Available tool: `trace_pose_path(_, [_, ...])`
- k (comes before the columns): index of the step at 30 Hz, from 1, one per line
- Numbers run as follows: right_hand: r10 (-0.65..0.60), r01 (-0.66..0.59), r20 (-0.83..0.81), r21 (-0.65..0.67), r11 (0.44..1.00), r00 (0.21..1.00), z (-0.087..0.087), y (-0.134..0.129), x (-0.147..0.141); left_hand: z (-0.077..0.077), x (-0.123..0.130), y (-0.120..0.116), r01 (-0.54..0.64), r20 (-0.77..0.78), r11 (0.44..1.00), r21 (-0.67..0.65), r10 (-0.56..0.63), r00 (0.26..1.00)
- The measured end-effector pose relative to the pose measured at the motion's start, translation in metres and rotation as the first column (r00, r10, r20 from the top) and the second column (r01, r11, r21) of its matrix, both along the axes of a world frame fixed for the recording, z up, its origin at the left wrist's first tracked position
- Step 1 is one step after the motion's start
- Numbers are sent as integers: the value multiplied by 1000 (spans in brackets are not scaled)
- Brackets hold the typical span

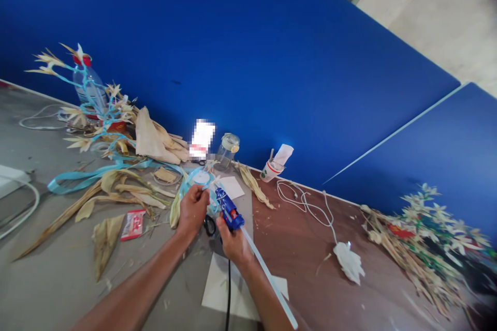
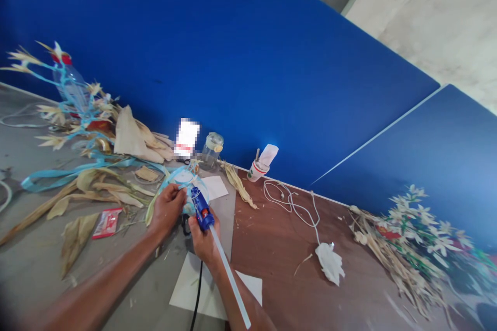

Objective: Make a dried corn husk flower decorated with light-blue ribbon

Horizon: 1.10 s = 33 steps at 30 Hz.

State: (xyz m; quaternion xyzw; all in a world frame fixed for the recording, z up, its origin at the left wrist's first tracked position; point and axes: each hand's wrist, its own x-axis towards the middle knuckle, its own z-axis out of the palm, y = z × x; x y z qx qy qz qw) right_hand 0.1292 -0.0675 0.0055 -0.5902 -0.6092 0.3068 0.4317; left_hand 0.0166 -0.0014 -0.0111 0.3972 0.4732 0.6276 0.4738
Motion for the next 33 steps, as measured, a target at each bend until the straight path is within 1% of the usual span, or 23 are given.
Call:
trace_pose_path(2, [-2,2,-9,6,1000,1000,0,1,-1,0,0,0,-3,-12,1000,2,3,1000])
trace_pose_path(7, [-54,54,-34,13,998,998,-5,2,-2,0,0,0,0,-19,1000,0,0,1000])
trace_pose_path(12, [-7,8,-19,40,999,1000,-8,1,-1,1,0,-1,2,-27,1000,4,-2,1000])
trace_pose_path(16, [-29,29,-3,88,996,1000,-9,1,0,1,0,-2,4,-54,1000,13,-4,999])
trace_pose_path(19, [-17,16,8,128,992,1000,-11,2,0,0,1,-1,9,-46,1000,10,-8,999])
trace_pose_path(22, [2,-1,-2,194,981,1000,-15,2,-1,-1,1,0,15,-42,1000,8,-15,999])
trace_pose_path(25, [-14,18,-20,253,967,1000,-18,2,-1,-1,1,0,14,-40,1000,-3,-14,999])
trace_pose_path(28, [-33,35,-11,261,965,999,-20,2,-1,0,1,-1,14,-54,1000,9,-13,998])
trace_pose_path(33, [-26,30,-16,277,961,1000,-23,3,0,2,1,-2,11,-78,1000,12,-10,997])
